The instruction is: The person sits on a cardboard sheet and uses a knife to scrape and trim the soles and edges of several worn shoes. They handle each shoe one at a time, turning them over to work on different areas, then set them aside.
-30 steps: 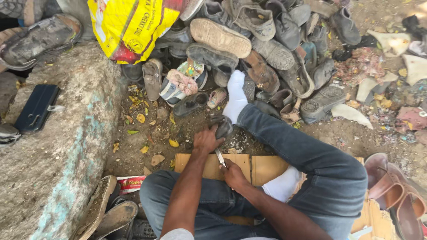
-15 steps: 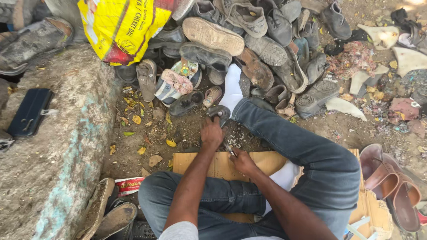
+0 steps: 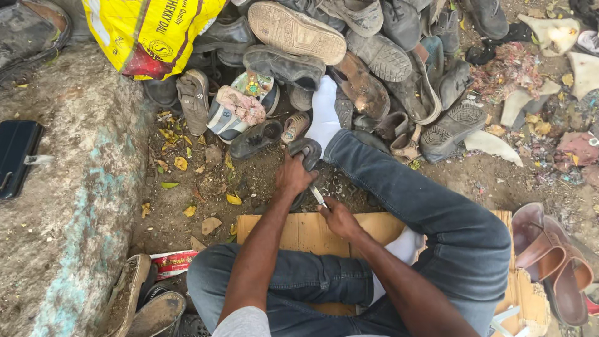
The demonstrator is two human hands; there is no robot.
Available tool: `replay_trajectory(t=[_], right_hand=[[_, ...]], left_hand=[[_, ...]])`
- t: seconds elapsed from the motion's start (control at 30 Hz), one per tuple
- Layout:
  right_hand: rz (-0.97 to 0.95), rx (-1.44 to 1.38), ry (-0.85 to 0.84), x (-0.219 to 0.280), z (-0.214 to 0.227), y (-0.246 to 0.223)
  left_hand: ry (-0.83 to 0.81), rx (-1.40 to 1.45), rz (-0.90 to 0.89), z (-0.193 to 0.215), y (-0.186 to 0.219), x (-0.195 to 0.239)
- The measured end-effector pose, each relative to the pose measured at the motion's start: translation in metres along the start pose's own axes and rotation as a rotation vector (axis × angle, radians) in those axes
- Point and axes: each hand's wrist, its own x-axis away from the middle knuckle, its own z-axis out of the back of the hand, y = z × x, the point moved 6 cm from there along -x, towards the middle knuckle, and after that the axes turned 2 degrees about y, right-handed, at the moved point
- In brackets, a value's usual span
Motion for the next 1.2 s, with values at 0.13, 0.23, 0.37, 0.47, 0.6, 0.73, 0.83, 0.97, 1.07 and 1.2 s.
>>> replay_trajectory(t=[0.13, 0.23, 0.37, 0.47, 0.6, 0.73, 0.83, 0.97, 1.07, 1.2], right_hand=[[-0.153, 0.133, -0.029, 0.039, 0.001, -0.009], [0.009, -0.034, 0.024, 0.047, 0.011, -0.024], [-0.039, 0.162, 0.033, 0.022, 0.014, -0.012], [0.128, 0.185, 0.067, 0.020, 0.010, -0.017], [0.012, 0.146, 0.016, 0.050, 0.009, -0.015], [-0.082, 0.118, -0.022, 0.056, 0.012, -0.012], [-0.278, -0.040, -0.088, 0.036, 0.006, -0.004], [0.051, -0.037, 0.047, 0.055, 0.000, -0.017], [0.083, 0.011, 0.103, 0.071, 0.004, -0.024], [-0.406, -0.155, -0.015, 0.067, -0.004, 0.003]], left_hand=[[0.108, 0.102, 0.067, 0.000, -0.004, 0.004], [0.158, 0.187, 0.090, 0.000, -0.006, -0.002], [0.174, 0.319, 0.125, -0.018, -0.015, -0.003], [0.232, 0.324, 0.102, -0.026, -0.020, -0.002], [0.195, 0.386, 0.096, -0.028, -0.022, -0.010], [0.279, 0.401, 0.099, -0.033, -0.029, -0.007], [0.231, 0.408, 0.129, -0.039, -0.033, -0.011], [0.269, 0.506, 0.095, -0.051, -0.043, -0.010], [0.361, 0.500, 0.034, -0.047, -0.045, -0.022], [0.371, 0.609, 0.014, -0.062, -0.048, -0.017]])
